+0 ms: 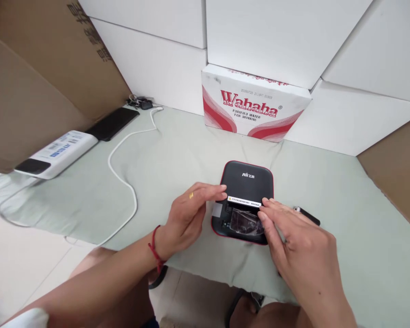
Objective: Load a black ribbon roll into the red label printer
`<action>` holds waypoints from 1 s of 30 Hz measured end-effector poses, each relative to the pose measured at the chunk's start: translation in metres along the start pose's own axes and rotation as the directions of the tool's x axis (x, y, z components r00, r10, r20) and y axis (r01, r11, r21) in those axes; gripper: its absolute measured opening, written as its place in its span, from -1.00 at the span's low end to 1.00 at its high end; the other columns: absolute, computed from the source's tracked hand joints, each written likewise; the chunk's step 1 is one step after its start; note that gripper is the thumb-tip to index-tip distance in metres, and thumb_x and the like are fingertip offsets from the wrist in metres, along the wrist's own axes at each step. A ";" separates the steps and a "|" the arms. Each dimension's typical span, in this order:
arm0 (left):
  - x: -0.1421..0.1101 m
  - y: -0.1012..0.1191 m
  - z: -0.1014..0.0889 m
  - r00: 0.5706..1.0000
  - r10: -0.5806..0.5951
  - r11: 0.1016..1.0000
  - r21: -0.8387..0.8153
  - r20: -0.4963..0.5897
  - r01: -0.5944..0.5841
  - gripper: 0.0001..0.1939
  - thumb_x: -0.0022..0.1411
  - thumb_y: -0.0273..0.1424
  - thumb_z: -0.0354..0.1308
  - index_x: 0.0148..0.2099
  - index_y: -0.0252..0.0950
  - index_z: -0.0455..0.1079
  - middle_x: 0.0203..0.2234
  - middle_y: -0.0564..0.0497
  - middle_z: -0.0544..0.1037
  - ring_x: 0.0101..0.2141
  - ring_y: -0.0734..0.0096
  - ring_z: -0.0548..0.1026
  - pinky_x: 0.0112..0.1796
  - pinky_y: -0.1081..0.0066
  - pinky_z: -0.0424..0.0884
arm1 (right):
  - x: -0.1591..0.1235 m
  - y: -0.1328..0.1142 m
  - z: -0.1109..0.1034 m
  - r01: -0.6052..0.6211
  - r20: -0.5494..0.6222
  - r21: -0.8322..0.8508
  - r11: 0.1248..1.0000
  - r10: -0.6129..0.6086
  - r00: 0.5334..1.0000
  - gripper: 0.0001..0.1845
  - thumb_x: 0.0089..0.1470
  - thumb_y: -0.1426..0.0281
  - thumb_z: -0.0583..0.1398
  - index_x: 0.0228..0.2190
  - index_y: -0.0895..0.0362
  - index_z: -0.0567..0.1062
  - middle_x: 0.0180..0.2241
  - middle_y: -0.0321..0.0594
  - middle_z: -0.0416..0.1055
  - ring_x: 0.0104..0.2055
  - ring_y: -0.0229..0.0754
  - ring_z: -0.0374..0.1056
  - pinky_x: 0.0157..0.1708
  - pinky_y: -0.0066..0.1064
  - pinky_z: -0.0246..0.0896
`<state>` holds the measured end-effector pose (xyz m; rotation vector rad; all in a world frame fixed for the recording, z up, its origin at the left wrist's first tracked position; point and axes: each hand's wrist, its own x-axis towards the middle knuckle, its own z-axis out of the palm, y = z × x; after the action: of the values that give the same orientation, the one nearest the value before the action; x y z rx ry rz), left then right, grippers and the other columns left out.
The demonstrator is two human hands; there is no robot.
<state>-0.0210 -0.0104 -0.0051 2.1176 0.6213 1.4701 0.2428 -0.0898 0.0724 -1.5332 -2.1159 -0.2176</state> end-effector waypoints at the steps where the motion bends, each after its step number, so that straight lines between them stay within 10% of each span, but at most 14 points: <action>1: 0.001 -0.002 0.000 0.998 -0.060 0.996 -0.061 -0.013 0.059 -0.38 0.70 -0.51 -0.07 0.63 0.01 0.35 0.02 -0.06 0.81 0.04 0.24 0.75 0.17 0.17 0.65 | 0.001 0.001 -0.001 -0.033 0.004 0.054 0.998 0.033 0.999 -0.76 0.56 0.36 0.25 0.09 -0.03 0.72 0.06 -0.26 0.81 0.05 0.02 0.79 0.01 -0.11 0.75; 8: 0.007 -0.023 -0.005 0.881 -0.439 0.748 -0.472 0.174 0.466 -0.10 0.36 -0.14 0.53 0.64 0.13 0.32 0.66 -0.09 0.35 0.66 -0.17 0.27 0.59 -0.25 0.29 | 0.016 0.000 -0.034 0.180 0.174 0.275 0.944 -0.233 0.957 -0.56 0.50 0.43 0.26 0.31 -0.08 0.61 0.33 -0.17 0.68 0.36 -0.01 0.58 0.21 -0.14 0.68; 15: 0.010 -0.033 0.000 0.810 -0.477 0.540 -0.614 0.340 0.576 0.26 0.13 -0.36 0.56 0.75 0.20 0.09 0.78 0.04 0.07 0.77 -0.08 -0.03 0.71 -0.18 0.03 | 0.026 -0.006 -0.033 0.202 0.132 0.293 0.934 -0.249 0.960 -0.65 0.49 0.52 0.25 0.20 0.00 0.62 0.00 -0.12 0.71 -0.11 -0.18 0.56 -0.20 -0.37 0.62; 22: 0.022 -0.007 0.008 0.635 -0.660 0.228 -0.699 0.402 0.678 0.44 -0.04 -0.56 0.38 0.77 0.34 -0.07 0.80 0.22 -0.04 0.78 -0.04 -0.15 0.70 -0.03 0.05 | 0.025 -0.007 -0.025 0.189 0.176 0.379 0.906 -0.271 0.946 -0.68 0.51 0.60 0.18 0.06 0.01 0.61 -0.12 -0.19 0.66 -0.20 -0.27 0.48 -0.30 -0.51 0.51; 30: 0.015 -0.007 0.007 0.664 -0.637 0.274 -0.690 0.391 0.669 0.29 0.08 -0.44 0.53 0.73 0.29 0.11 0.79 0.18 0.03 0.77 -0.10 -0.12 0.71 -0.10 -0.11 | 0.030 -0.005 -0.015 0.220 0.138 0.314 0.924 -0.273 0.952 -0.70 0.50 0.58 0.21 0.07 0.02 0.63 -0.03 -0.22 0.70 -0.10 -0.31 0.59 -0.15 -0.52 0.58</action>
<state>-0.0107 0.0030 -0.0009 0.9311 0.5584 0.9064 0.2366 -0.0728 0.1006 -1.1470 -2.3576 0.1525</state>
